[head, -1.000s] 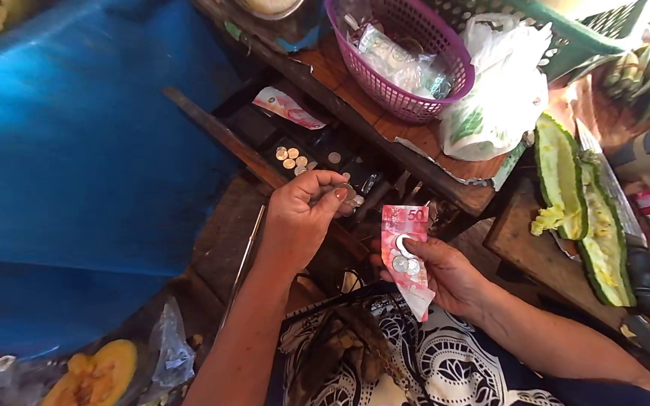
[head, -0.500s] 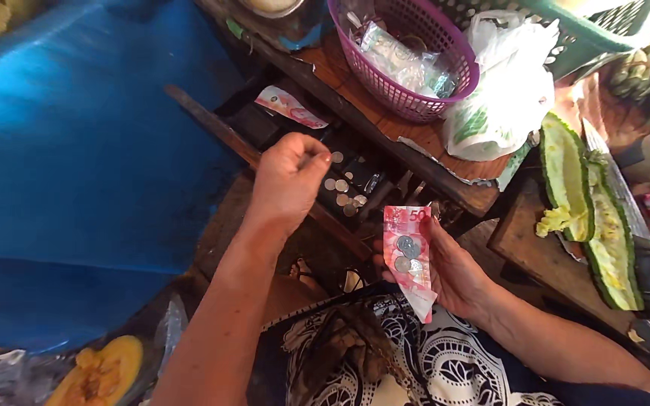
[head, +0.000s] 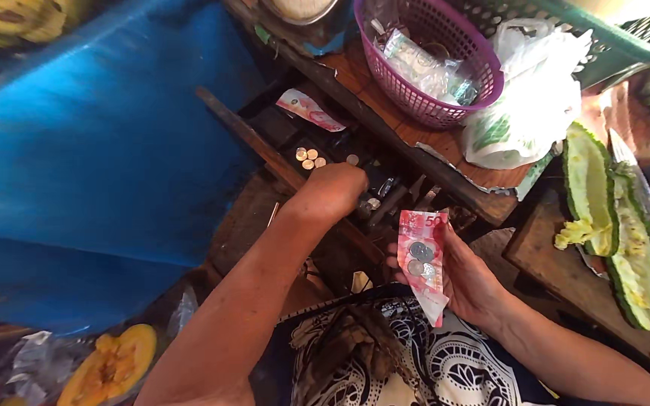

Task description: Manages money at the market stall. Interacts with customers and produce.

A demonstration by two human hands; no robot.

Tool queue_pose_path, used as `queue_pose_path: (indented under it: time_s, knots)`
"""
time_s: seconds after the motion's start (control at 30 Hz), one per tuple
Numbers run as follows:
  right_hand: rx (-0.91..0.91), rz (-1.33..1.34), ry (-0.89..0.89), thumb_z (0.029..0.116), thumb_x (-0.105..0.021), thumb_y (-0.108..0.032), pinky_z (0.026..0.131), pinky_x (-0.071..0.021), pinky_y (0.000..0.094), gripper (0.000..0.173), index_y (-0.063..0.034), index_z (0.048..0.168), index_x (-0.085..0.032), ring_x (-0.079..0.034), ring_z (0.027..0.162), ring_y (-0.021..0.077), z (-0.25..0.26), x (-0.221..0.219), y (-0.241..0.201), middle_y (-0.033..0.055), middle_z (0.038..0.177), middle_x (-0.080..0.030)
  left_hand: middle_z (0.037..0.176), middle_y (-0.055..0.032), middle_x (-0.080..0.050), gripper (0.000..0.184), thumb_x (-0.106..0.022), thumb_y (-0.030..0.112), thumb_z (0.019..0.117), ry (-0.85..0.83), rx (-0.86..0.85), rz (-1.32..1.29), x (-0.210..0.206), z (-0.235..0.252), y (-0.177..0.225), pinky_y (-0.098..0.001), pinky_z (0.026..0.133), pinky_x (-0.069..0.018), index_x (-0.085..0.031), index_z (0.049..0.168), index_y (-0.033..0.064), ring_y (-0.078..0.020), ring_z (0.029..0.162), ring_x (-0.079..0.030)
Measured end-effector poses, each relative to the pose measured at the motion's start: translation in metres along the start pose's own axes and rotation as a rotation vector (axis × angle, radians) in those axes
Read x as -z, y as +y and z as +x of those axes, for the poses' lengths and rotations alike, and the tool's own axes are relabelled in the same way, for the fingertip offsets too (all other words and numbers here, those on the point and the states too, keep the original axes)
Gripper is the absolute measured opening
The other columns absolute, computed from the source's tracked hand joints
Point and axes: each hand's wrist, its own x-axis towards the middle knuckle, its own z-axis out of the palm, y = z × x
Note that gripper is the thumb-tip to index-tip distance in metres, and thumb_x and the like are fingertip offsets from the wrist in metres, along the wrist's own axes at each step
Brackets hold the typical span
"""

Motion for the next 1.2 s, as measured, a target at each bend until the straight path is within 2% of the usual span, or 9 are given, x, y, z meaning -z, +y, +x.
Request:
queue_pose_path:
  time_s: [0.27, 0.4, 0.53, 0.63, 0.83, 0.97, 1.03, 1.1, 1.2]
  knots:
    - [0.006, 0.019, 0.021, 0.1096, -0.024, -0.052, 0.097, -0.0583, 0.045, 0.061, -0.0032, 0.139, -0.043, -0.068, 0.116, 0.0328, 0.001, -0.001, -0.002, 0.0213, 0.129, -0.064, 0.092, -0.0143, -0.068, 0.013, -0.069, 0.018, 0.0965, -0.019, -0.003, -0.067, -0.003, 0.011, -0.011, -0.0586, 0.079, -0.0525, -0.071, 0.088, 0.0077, -0.0352, 0.09, -0.067]
    - [0.009, 0.035, 0.043, 0.11, -0.024, -0.051, 0.096, -0.0589, 0.0452, 0.06, -0.0032, 0.139, -0.044, -0.068, 0.115, 0.0326, 0.001, -0.001, -0.002, 0.0213, 0.128, -0.064, 0.103, -0.0176, -0.067, 0.016, -0.065, 0.017, 0.1007, 0.212, -0.126, -0.2, -0.007, -0.009, -0.012, -0.0581, 0.087, -0.0527, -0.072, 0.098, 0.0032, -0.0364, 0.1, -0.066]
    - [0.02, 0.03, 0.041, 0.1099, -0.024, -0.051, 0.094, -0.0599, 0.0445, 0.06, -0.0038, 0.139, -0.046, -0.069, 0.112, 0.0308, 0.002, -0.003, -0.001, 0.0199, 0.125, -0.066, 0.09, -0.0073, -0.066, 0.011, -0.069, 0.018, 0.0956, 0.456, -0.341, -0.394, -0.02, -0.047, 0.019, -0.0442, 0.073, -0.0566, -0.074, 0.093, 0.0087, -0.0223, 0.083, -0.066]
    - [0.029, -0.02, 0.042, 0.1099, -0.022, -0.052, 0.093, -0.0608, 0.0411, 0.058, -0.0064, 0.133, -0.05, -0.072, 0.106, 0.0243, 0.0, -0.003, -0.003, 0.014, 0.115, -0.07, 0.084, -0.0026, -0.065, 0.015, -0.066, 0.019, 0.0968, 0.37, -0.486, -0.495, -0.032, -0.058, 0.039, -0.032, 0.069, -0.0558, -0.074, 0.09, 0.0091, -0.0133, 0.078, -0.065]
    - [0.013, -0.055, 0.054, 0.1096, -0.02, -0.053, 0.087, -0.0621, 0.037, 0.059, -0.0075, 0.128, -0.054, -0.073, 0.099, 0.0211, -0.005, -0.007, -0.002, 0.0129, 0.109, -0.072, 0.089, -0.0055, -0.066, 0.02, -0.062, 0.023, 0.1016, 0.132, -0.395, -0.571, -0.038, -0.055, 0.06, -0.0327, 0.071, -0.0551, -0.073, 0.098, 0.0063, -0.0129, 0.076, -0.064]
    - [0.025, -0.029, 0.02, 0.1088, -0.024, -0.055, 0.089, -0.062, 0.0398, 0.06, -0.0069, 0.13, -0.053, -0.073, 0.102, 0.0252, -0.004, -0.007, -0.003, 0.0154, 0.112, -0.071, 0.086, 0.0009, -0.065, 0.025, -0.058, 0.028, 0.1053, 0.111, -0.3, -1.083, -0.037, -0.06, 0.054, -0.0167, 0.061, -0.0532, -0.071, 0.112, 0.0079, -0.0005, 0.065, -0.06]
    - [0.031, -0.026, -0.035, 0.1082, -0.025, -0.056, 0.093, -0.0601, 0.0425, 0.062, -0.0055, 0.134, -0.05, -0.071, 0.107, 0.0289, -0.003, -0.005, -0.002, 0.0185, 0.118, -0.068, 0.074, 0.0055, -0.057, 0.035, -0.042, 0.037, 0.1096, 0.054, -0.27, -1.571, -0.044, -0.06, 0.051, -0.0134, 0.053, -0.0434, -0.064, 0.116, 0.0114, 0.0009, 0.057, -0.05]
    - [0.031, -0.036, -0.05, 0.1074, -0.027, -0.058, 0.095, -0.0591, 0.0435, 0.064, -0.0063, 0.137, -0.049, -0.07, 0.11, 0.0292, -0.002, -0.005, -0.001, 0.0185, 0.121, -0.068, 0.086, 0.0005, -0.065, 0.068, -0.019, 0.062, 0.1059, -0.007, -0.254, -1.921, -0.051, -0.058, 0.045, -0.0168, 0.059, -0.0527, -0.055, 0.133, 0.0119, -0.0038, 0.065, -0.06]
    - [0.031, -0.024, -0.04, 0.1073, -0.03, -0.057, 0.096, -0.0592, 0.0442, 0.062, -0.0065, 0.139, -0.048, -0.069, 0.112, 0.0304, -0.004, -0.009, 0.0, 0.0193, 0.122, -0.067, 0.111, -0.013, -0.07, 0.085, -0.003, 0.07, 0.1004, 0.058, -0.248, -2.116, -0.054, -0.059, 0.046, -0.028, 0.071, -0.0618, -0.042, 0.146, 0.0092, -0.0188, 0.085, -0.073]
